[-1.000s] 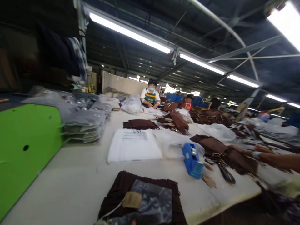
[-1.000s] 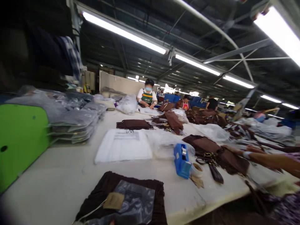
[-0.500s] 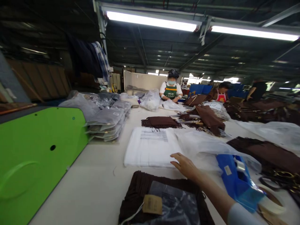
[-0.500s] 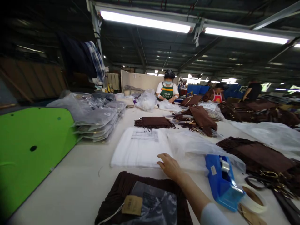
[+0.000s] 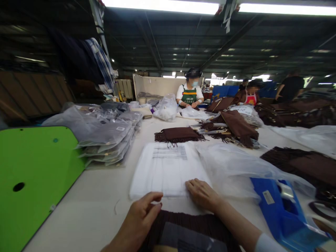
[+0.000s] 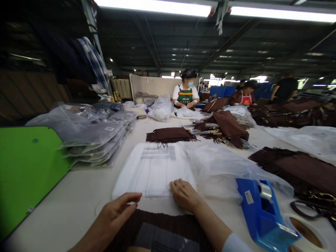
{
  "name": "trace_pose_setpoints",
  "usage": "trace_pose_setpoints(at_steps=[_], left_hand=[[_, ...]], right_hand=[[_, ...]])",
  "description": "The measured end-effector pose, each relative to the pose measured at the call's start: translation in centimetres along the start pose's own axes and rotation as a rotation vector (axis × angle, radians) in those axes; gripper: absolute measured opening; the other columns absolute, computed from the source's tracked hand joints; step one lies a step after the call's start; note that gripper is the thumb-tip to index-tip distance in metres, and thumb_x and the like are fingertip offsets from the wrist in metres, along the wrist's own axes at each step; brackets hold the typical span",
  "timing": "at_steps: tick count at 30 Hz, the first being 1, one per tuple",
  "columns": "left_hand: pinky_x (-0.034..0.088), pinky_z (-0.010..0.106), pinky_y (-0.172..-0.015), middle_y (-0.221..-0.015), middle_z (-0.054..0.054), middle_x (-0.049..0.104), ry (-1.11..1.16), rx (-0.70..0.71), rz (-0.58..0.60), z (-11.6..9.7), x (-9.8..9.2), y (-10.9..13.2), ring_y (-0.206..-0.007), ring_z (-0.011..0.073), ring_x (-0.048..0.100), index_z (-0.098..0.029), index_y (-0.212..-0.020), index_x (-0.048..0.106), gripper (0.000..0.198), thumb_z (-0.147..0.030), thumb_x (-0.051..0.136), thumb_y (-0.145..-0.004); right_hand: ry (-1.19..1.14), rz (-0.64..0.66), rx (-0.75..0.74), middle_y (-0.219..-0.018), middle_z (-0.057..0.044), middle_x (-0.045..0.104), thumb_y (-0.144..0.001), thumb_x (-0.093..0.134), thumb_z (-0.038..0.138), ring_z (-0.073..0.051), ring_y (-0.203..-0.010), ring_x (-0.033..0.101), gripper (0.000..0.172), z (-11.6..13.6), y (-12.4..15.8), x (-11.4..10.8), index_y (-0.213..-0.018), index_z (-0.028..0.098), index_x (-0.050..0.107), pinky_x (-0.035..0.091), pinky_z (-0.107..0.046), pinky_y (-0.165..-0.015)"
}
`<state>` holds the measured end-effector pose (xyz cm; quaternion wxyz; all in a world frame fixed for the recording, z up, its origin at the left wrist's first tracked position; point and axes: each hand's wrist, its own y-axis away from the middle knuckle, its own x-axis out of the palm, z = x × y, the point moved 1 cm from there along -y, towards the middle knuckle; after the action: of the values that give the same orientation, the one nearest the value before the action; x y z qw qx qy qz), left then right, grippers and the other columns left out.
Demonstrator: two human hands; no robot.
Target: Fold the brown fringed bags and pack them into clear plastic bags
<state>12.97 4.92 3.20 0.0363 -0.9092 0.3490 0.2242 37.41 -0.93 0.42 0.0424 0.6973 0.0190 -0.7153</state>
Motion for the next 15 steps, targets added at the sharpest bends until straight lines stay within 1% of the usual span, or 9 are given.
trace_pose_setpoints(at_steps=[2,5,7,9,10,11,12,13,15], left_hand=[[0.04,0.037,-0.101,-0.12,0.009,0.06,-0.243,0.137,-0.025,0.0,1.1,-3.7,-0.111,0.0229,0.055,-0.017,-0.113,0.058,0.038,-0.027,0.046,-0.079],[0.033,0.038,-0.107,-0.129,0.012,0.054,-0.522,0.297,0.035,0.7,3.0,-7.5,-0.123,0.0213,0.045,-0.014,-0.12,0.052,0.046,-0.016,0.049,-0.075],[0.037,0.037,-0.104,-0.128,0.012,0.055,-0.649,0.317,0.065,0.9,3.9,-8.8,-0.121,0.0215,0.047,-0.014,-0.121,0.051,0.048,-0.014,0.051,-0.074],[0.043,0.037,-0.097,-0.12,0.012,0.06,-0.751,0.326,0.083,1.0,4.3,-9.4,-0.113,0.0226,0.053,-0.016,-0.112,0.058,0.038,-0.013,0.048,-0.075],[0.046,0.037,-0.092,-0.113,0.011,0.063,-0.789,0.342,0.089,1.3,4.4,-9.6,-0.108,0.0229,0.056,-0.017,-0.103,0.062,0.032,-0.013,0.043,-0.077],[0.049,0.037,-0.086,-0.105,0.009,0.066,-0.818,0.36,0.112,1.9,4.5,-9.9,-0.098,0.0226,0.061,-0.019,-0.089,0.065,0.032,-0.012,0.036,-0.079],[0.05,0.036,-0.081,-0.098,0.007,0.068,-0.828,0.375,0.106,2.9,4.6,-10.4,-0.091,0.0218,0.063,-0.022,-0.083,0.065,0.036,-0.01,0.032,-0.077],[0.051,0.035,-0.077,-0.091,0.005,0.069,-0.835,0.39,0.096,4.4,4.6,-11.1,-0.084,0.0212,0.064,-0.024,-0.081,0.066,0.039,-0.009,0.03,-0.074],[0.052,0.036,-0.072,-0.089,0.004,0.07,-0.809,0.502,0.112,8.0,5.0,-13.3,-0.08,0.0241,0.065,-0.028,-0.086,0.067,0.038,-0.015,0.035,-0.069]], right_hand=[[0.011,0.006,0.017,-0.091,-0.01,0.064,-0.08,0.04,0.0,-0.019,-0.085,0.057,0.025,-0.1,-0.3,0.1,-0.09,0.011,0.059,0.043,-0.031,-0.073],[0.006,-0.011,0.067,-0.089,-0.005,0.063,-0.084,0.045,0.006,-0.016,-0.084,0.058,0.017,-0.6,-0.8,0.2,-0.09,0.013,0.059,0.045,-0.032,-0.075],[0.001,-0.029,0.114,-0.087,-0.001,0.063,-0.087,0.048,0.015,-0.013,-0.082,0.059,0.011,-1.2,-1.2,0.1,-0.09,0.014,0.059,0.047,-0.032,-0.075],[0.002,-0.037,0.149,-0.085,0.0,0.064,-0.087,0.05,0.02,-0.012,-0.078,0.059,0.012,-1.4,-1.5,-0.1,-0.089,0.016,0.06,0.047,-0.031,-0.072],[0.005,-0.036,0.158,-0.084,0.0,0.065,-0.086,0.05,0.021,-0.013,-0.076,0.06,0.012,-1.4,-1.5,-0.2,-0.09,0.016,0.061,0.047,-0.03,-0.07],[0.01,-0.031,0.16,-0.083,0.0,0.066,-0.084,0.052,0.02,-0.013,-0.074,0.061,0.012,-1.3,-1.6,-0.3,-0.09,0.017,0.061,0.046,-0.028,-0.067],[0.019,-0.028,0.159,-0.082,0.0,0.068,-0.08,0.054,0.02,-0.015,-0.072,0.062,0.011,-1.1,-1.6,-0.3,-0.087,0.019,0.063,0.045,-0.026,-0.062],[0.034,-0.025,0.171,-0.081,-0.003,0.069,-0.077,0.055,0.023,-0.017,-0.071,0.063,0.011,-0.9,-1.6,-0.2,-0.082,0.018,0.063,0.044,-0.027,-0.059],[0.051,-0.026,0.178,-0.08,-0.006,0.07,-0.072,0.059,0.034,-0.021,-0.069,0.064,0.021,-0.3,-1.6,0.1,-0.084,0.016,0.063,0.044,-0.029,-0.058]])
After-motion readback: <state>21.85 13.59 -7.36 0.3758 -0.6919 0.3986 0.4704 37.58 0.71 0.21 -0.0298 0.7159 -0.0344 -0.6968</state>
